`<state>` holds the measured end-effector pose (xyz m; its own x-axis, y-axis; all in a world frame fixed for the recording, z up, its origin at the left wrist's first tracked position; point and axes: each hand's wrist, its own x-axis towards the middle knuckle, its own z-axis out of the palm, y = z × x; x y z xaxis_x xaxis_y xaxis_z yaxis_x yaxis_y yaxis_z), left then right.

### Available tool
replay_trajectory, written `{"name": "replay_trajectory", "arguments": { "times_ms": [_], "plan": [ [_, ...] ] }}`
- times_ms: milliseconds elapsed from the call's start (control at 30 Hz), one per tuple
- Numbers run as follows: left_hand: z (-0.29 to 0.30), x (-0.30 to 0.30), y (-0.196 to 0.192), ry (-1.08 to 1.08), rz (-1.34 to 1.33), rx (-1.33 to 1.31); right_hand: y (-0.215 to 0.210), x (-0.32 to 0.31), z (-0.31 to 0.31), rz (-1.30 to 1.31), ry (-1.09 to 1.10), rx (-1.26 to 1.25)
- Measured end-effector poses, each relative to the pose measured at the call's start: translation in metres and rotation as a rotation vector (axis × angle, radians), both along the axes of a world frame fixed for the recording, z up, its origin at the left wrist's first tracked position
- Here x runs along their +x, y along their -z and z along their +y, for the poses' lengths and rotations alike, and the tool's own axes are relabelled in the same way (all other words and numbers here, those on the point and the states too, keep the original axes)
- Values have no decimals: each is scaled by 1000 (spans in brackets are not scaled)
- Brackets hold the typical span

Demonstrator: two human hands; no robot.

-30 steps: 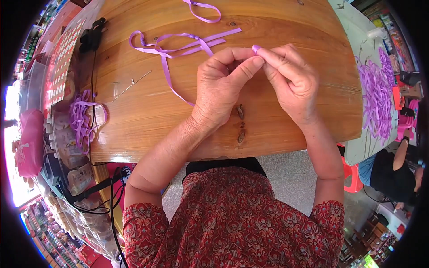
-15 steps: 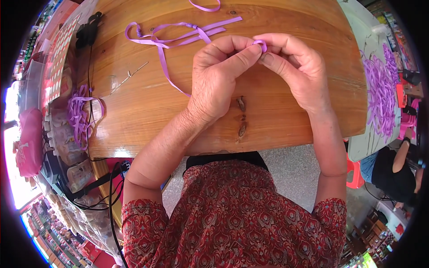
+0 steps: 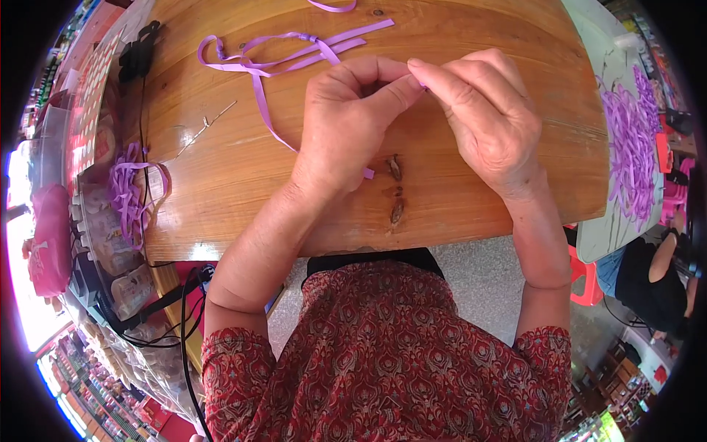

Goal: The person ties a series of knots in a purple ribbon by hand, pulling the ends to tighten each loop. They repeat this process to create multiple knots along the length of the ribbon.

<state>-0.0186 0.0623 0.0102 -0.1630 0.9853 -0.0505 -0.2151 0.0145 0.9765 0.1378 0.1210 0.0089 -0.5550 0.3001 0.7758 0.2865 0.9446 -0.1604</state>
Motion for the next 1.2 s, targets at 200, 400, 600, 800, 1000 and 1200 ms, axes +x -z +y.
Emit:
{"name": "replay_trajectory", "arguments": {
  "times_ms": [200,400,600,800,1000,1200],
  "plan": [
    [3,-17,-1,184,-148,-134,-4,3,1,-37,-75,88],
    [2,-13,-5,218,-95,-138,-7,7,8,43,-20,-33],
    [1,-4,-1,54,-73,-8,-10,2,1,194,-64,-336],
    [-1,-1,-2,26,-34,30,-7,2,-2,198,-104,-536],
    [-2,-1,-3,59,-27,52,-12,4,-7,240,-117,-817],
    [0,-2,4,160,-351,47,-7,11,-1,421,-323,-1338]
  ]
}}
